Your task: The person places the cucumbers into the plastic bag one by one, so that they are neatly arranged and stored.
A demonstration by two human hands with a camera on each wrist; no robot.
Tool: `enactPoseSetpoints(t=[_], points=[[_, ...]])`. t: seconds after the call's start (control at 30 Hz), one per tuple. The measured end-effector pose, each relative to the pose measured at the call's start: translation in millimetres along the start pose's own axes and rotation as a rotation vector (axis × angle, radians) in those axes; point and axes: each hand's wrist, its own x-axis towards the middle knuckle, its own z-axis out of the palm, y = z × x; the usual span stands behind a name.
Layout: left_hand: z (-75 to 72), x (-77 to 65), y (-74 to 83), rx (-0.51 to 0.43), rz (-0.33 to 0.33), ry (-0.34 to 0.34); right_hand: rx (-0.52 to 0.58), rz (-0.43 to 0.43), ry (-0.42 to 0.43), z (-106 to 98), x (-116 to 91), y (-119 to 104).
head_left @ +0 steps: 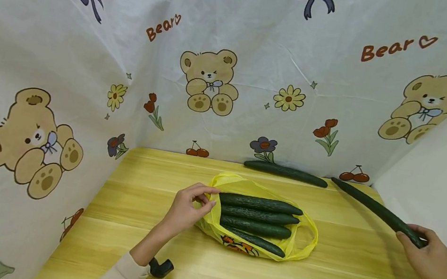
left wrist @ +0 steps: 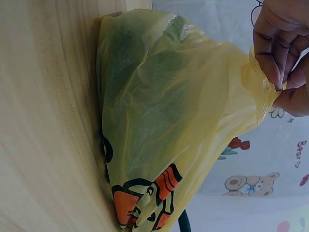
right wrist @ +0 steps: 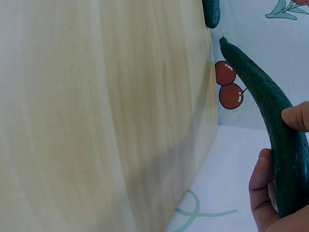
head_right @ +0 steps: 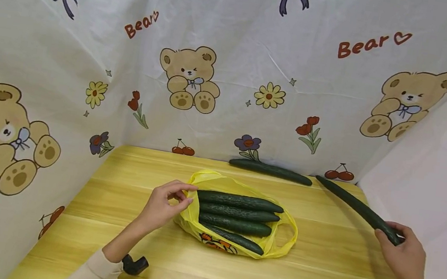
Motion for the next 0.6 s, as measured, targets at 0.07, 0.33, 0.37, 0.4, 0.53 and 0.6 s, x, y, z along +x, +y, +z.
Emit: enactPoseSetpoints(t=[0.07,0.33,0.37,0.4,0.53,0.6], points=[[0.6,-0.1,-0.2,-0.001,-0.006,-0.003,-0.007,0.008,0.003,1,-3,0],[2.1,-1.1,-1.8,0.005,-0.008,-0.005,0.057,0.011,-0.001,-2,-14,3],[2.3,-1.5,-2.0,0.007,-0.009,-0.006,0.073,0.015,-0.006,-1,-16,4],[2.5,-2.0,-2.3,0.012,-0.009,-0.008,0.085,0.017,-0.009,-1,-18,5],[3.9,-2.2,-2.7,0.018,-0.012,-0.016,0.124,0.016,-0.016,2,-24,7],[4.7,-1.6,-3.3,0.018,-0.011,-0.015,0.141,0.007,-0.018,2,-26,7]])
